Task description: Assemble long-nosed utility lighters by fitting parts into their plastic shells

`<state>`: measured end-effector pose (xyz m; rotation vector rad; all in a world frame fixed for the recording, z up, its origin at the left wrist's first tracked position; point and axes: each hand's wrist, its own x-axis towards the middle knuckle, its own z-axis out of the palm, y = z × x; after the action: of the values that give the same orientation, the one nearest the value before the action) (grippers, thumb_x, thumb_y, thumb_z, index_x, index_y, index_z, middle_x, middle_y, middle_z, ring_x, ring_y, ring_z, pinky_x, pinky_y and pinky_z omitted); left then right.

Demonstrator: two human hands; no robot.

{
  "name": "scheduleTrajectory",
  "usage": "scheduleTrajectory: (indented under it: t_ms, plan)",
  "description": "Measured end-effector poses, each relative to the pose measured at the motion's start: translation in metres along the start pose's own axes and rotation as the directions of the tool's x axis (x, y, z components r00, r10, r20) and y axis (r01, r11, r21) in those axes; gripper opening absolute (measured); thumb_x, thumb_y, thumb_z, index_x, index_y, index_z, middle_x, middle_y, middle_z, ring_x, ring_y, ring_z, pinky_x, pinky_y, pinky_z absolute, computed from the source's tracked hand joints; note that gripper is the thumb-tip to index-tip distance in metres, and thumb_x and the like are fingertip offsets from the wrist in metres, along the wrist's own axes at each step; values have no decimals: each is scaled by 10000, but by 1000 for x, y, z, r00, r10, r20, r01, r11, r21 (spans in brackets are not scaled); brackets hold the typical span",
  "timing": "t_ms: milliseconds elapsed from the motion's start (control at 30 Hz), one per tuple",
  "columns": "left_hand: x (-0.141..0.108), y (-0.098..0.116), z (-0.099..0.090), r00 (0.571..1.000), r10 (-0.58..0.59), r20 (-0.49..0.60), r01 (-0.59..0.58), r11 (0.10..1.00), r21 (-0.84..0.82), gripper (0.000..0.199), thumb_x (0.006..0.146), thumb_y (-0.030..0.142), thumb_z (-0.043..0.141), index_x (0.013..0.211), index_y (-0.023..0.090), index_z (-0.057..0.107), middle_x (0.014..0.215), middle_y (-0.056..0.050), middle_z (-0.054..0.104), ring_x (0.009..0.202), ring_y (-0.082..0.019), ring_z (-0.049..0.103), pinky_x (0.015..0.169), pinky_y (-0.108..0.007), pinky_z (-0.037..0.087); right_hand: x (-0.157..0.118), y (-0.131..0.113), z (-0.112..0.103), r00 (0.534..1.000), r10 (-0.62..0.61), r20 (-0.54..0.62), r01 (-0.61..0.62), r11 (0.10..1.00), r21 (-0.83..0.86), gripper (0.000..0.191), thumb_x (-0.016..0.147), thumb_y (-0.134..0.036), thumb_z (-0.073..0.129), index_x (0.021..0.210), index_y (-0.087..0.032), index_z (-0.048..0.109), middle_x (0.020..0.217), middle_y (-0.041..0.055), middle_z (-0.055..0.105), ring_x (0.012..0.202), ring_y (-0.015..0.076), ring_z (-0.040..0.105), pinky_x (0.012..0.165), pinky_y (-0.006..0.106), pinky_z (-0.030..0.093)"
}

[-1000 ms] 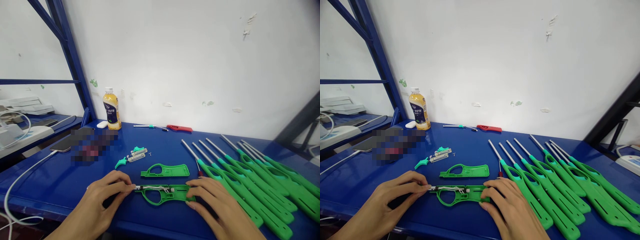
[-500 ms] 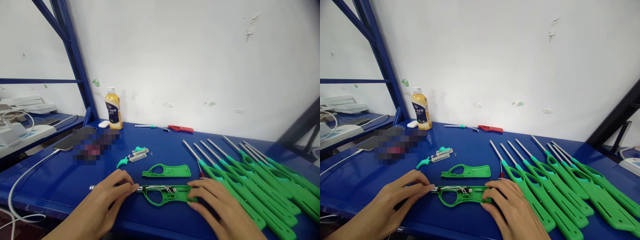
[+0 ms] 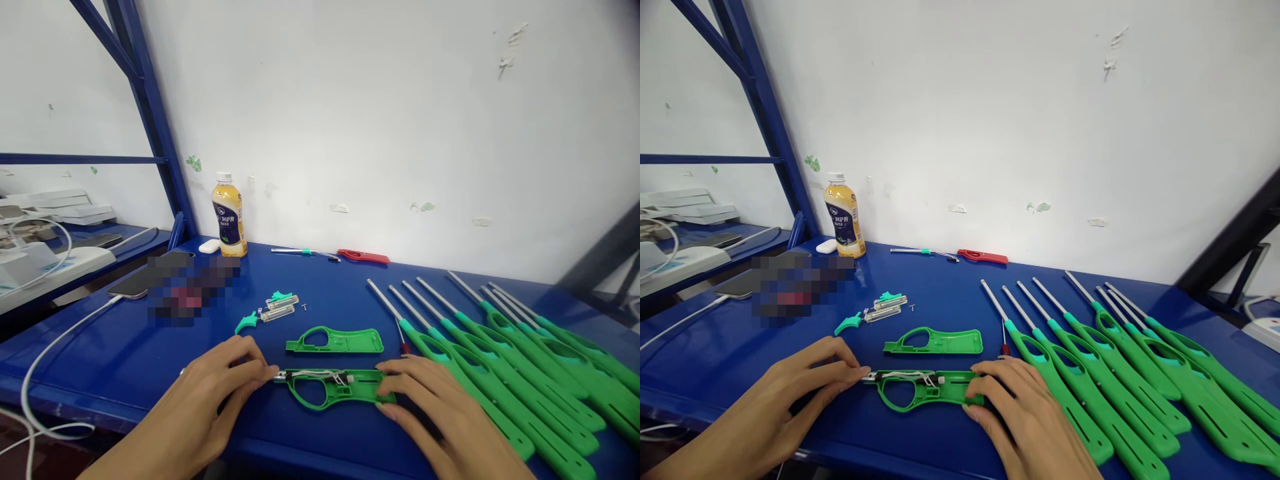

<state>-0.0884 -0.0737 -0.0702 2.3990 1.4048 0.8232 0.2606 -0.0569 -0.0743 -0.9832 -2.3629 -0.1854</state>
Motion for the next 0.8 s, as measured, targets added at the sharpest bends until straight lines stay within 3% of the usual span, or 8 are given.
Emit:
scheduleTrajectory:
  t_ms: [233,567,700,800]
  plan:
    - [1,-1,1,999,31,-21,-31,1000,-5,359,1166,249,432,1080,271,780,1082,-43,701,932,-185,694,823,-271,552,-1,-2,0,1000,17,-9,-17,1000,24,266,1161,-372,510,1067,-285,743,1145,50,822,1102,221,815,1011,327,657]
    - [0,2,4,999,-12,34,12,1000,-15,353,1175,223,392,1106,275,734,1095,-26,648,933,-166,659,797,-260,517,1,-1,-2,1000,9,-13,-9,1000,0,280,1163,-404,507,1078,-287,747,1144,47,827,1085,223,821,956,321,678]
    - [0,2,4,1000,10,5,-10,1000,16,326,1163,194,396,1132,285,708,1078,-13,641,986,-172,655,866,-243,543,2,-3,0,1000,13,-16,-13,1000,5,281,1159,-404,513,1073,-288,754,1157,45,828,1093,226,821,961,318,677]
    - [-2,-1,5,998,54,-24,-52,996,79,326,1138,179,445,1313,322,680,1149,-18,658,1088,-196,658,985,-264,555,1,-3,1,1000,20,-14,-20,1000,9,276,1155,-404,521,1077,-289,759,1161,45,830,1093,231,822,960,322,680]
